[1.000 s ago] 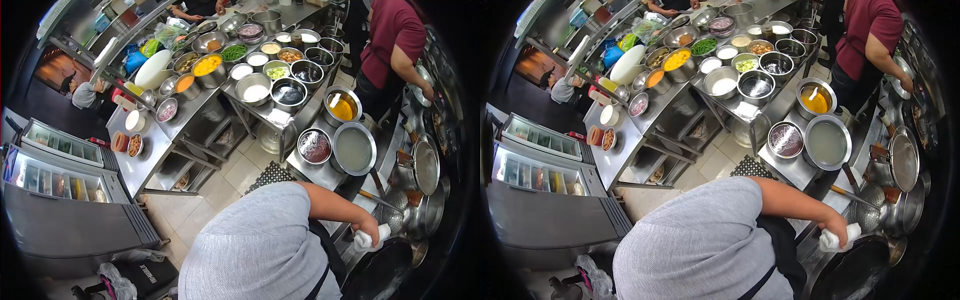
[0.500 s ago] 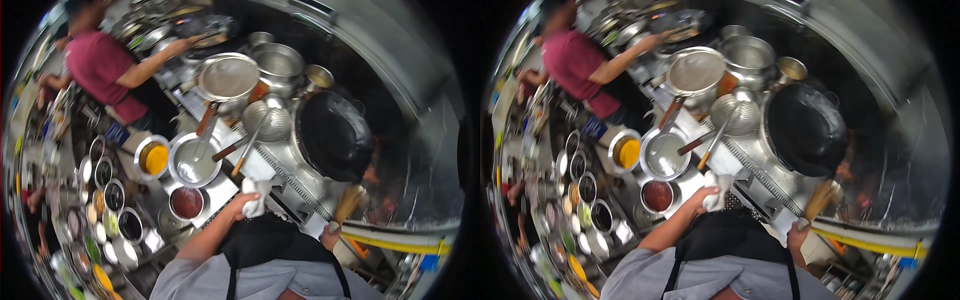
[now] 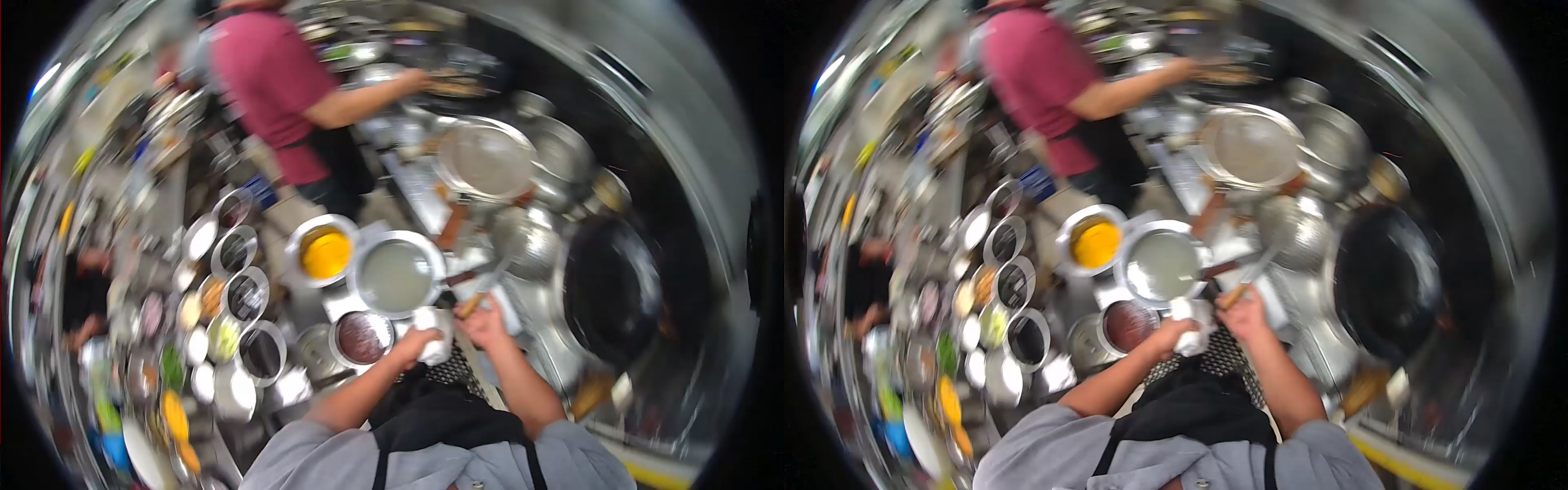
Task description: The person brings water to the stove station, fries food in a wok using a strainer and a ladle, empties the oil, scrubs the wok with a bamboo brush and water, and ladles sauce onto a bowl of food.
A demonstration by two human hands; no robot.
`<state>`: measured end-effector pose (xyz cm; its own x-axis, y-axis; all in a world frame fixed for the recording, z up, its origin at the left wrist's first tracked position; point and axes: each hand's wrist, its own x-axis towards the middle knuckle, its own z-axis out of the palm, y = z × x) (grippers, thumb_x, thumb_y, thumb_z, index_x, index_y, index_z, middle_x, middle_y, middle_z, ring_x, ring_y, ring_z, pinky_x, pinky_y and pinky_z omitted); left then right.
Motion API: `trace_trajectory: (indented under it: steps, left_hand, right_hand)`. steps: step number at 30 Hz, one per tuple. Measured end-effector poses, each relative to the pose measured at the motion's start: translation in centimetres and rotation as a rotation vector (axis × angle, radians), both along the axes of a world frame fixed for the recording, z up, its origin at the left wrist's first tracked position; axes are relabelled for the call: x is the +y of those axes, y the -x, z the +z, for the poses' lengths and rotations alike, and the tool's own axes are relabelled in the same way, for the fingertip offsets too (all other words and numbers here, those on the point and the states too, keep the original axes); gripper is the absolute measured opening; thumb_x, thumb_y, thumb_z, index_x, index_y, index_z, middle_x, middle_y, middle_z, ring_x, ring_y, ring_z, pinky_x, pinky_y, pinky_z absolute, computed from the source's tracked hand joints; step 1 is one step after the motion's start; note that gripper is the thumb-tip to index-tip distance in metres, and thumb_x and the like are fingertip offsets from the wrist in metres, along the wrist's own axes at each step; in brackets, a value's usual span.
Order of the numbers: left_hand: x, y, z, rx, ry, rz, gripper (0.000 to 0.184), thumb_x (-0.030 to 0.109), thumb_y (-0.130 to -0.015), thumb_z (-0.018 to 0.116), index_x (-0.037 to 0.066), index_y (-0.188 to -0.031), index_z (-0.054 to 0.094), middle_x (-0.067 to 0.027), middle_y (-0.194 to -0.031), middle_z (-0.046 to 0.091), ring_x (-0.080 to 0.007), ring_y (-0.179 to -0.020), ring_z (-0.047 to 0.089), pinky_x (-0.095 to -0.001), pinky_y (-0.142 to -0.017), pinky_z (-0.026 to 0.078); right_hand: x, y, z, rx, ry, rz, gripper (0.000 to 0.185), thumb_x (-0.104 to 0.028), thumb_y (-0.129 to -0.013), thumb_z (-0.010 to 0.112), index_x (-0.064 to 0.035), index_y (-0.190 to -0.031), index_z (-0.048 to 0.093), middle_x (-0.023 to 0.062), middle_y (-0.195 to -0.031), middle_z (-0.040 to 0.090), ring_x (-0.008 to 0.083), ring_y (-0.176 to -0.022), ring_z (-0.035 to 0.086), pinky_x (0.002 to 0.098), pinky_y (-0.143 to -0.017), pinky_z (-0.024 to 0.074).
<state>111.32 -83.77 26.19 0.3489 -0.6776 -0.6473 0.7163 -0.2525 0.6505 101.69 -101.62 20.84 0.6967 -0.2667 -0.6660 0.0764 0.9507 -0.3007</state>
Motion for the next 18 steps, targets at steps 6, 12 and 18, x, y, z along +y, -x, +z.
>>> trace_trajectory:
  steps: [6, 12, 18]
  left_hand:
    - [9.2, 3.3, -0.7, -0.116, 0.066, 0.113, 0.035, 0.015, -0.069, 0.062, -0.001, -0.1, 0.058, -0.0094, -0.083, 0.062, -0.019, -0.072, 0.061, -0.0307, -0.066, 0.049]
    - [17.8, 10.8, 0.5, 0.05, 0.058, 0.343, 0.04, 0.012, -0.072, 0.057, -0.003, -0.108, 0.054, -0.0134, -0.09, 0.065, -0.0212, -0.078, 0.063, -0.0349, -0.069, 0.052]
    - [21.1, 13.6, 1.4, 0.019, 0.052, 0.389, 0.044, 0.01, -0.07, 0.056, -0.002, -0.112, 0.051, -0.0139, -0.093, 0.064, -0.0225, -0.077, 0.062, -0.0346, -0.068, 0.052]
  right_hand:
    - [-5.5, 0.0, 2.7, 0.154, 0.252, -0.028, 0.037, -0.042, -0.08, 0.062, -0.0156, -0.065, 0.041, -0.0024, -0.051, 0.038, 0.0119, -0.042, 0.037, 0.0255, -0.042, 0.0381]
    - [2.3, 6.8, 7.8, 0.212, 0.827, -0.209, 0.018, -0.012, -0.087, 0.054, -0.0084, -0.082, 0.037, 0.0008, -0.056, 0.039, 0.0093, -0.035, 0.037, 0.0265, -0.028, 0.0325]
    - [6.9, 19.0, 11.8, -0.08, 0.902, 0.292, 0.017, 0.0, -0.082, 0.054, -0.0052, -0.089, 0.039, 0.0057, -0.063, 0.048, 0.0134, -0.042, 0.047, 0.0275, -0.04, 0.0427]
